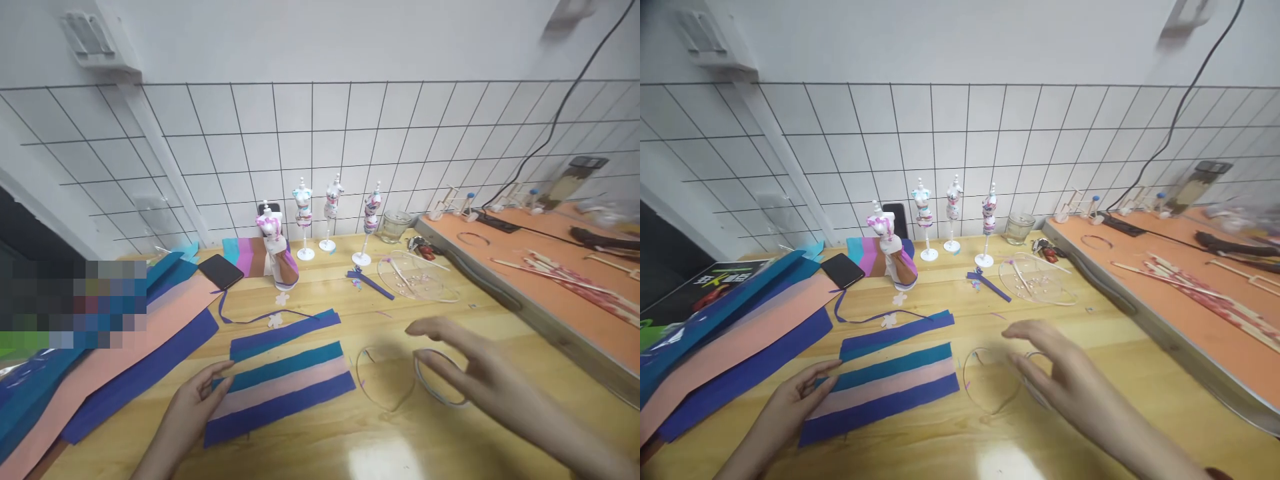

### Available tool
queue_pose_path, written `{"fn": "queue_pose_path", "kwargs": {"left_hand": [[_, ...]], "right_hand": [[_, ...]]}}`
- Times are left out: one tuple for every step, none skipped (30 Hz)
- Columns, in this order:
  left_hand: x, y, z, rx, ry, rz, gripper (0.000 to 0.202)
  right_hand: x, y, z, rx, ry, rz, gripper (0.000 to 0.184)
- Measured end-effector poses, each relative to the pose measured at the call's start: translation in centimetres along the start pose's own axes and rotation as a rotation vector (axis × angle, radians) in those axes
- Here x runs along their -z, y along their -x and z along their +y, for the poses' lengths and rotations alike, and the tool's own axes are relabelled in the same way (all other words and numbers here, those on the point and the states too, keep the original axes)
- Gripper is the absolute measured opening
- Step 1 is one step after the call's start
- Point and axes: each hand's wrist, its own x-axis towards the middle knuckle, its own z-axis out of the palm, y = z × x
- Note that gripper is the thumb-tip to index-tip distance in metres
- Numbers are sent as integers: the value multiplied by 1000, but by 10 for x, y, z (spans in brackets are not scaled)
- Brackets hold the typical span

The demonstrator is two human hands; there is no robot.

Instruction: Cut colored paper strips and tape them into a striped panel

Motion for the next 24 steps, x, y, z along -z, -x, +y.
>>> {"fn": "queue_pose_path", "kwargs": {"left_hand": [[0,-1,0,6,-1,5,55],[0,-1,0,14,-1,11,57],[0,-2,1,22,-1,18,58],[-1,-2,3,31,1,24,60],[-1,-2,5,41,2,29,60],[-1,-2,8,50,1,34,61],[-2,-2,11,57,-1,44,61],[-2,-1,14,66,-2,52,61],[-3,0,17,76,-3,60,62],[-3,0,21,87,-1,68,62],[-4,1,24,98,3,74,63],[-4,1,26,109,7,77,64],[-5,1,29,120,10,78,65],[-5,2,30,129,12,78,66],[-5,2,30,135,13,77,66],[-5,2,30,140,13,73,67],[-5,1,29,144,12,69,67],[-4,1,27,145,10,65,67],[-4,1,24,143,7,59,66],[-3,1,22,138,5,50,65],[-3,0,19,135,4,44,64],[-2,0,16,130,5,39,64],[-2,0,14,124,8,36,63],[-2,0,13,119,13,35,62]], "right_hand": [[-5,-6,-2,17,0,-21,19],[-12,-8,-4,37,-3,-59,18],[-18,-7,-6,56,-10,-108,20],[-24,-4,-7,74,-16,-154,21],[-30,1,-6,69,-19,-201,23],[-36,7,-5,58,-14,-217,22],[-41,14,-2,37,2,-219,20],[-45,19,2,13,28,-209,15],[-49,25,5,-10,62,-192,11],[-53,29,8,-34,96,-181,8],[-56,32,10,-54,122,-176,8],[-58,35,11,-72,134,-178,10],[-60,37,11,-89,132,-183,14],[-62,39,9,-107,118,-190,18],[-63,39,8,-129,103,-194,23],[-64,39,5,-153,94,-195,26],[-65,38,4,-176,93,-189,28],[-65,37,3,-197,99,-176,29],[-66,34,3,-211,109,-157,30],[-66,30,4,-220,120,-136,30],[-67,25,5,-224,127,-117,30],[-67,19,8,-228,133,-100,31],[-68,13,11,-234,139,-87,31],[-68,7,13,-242,147,-78,31]]}}
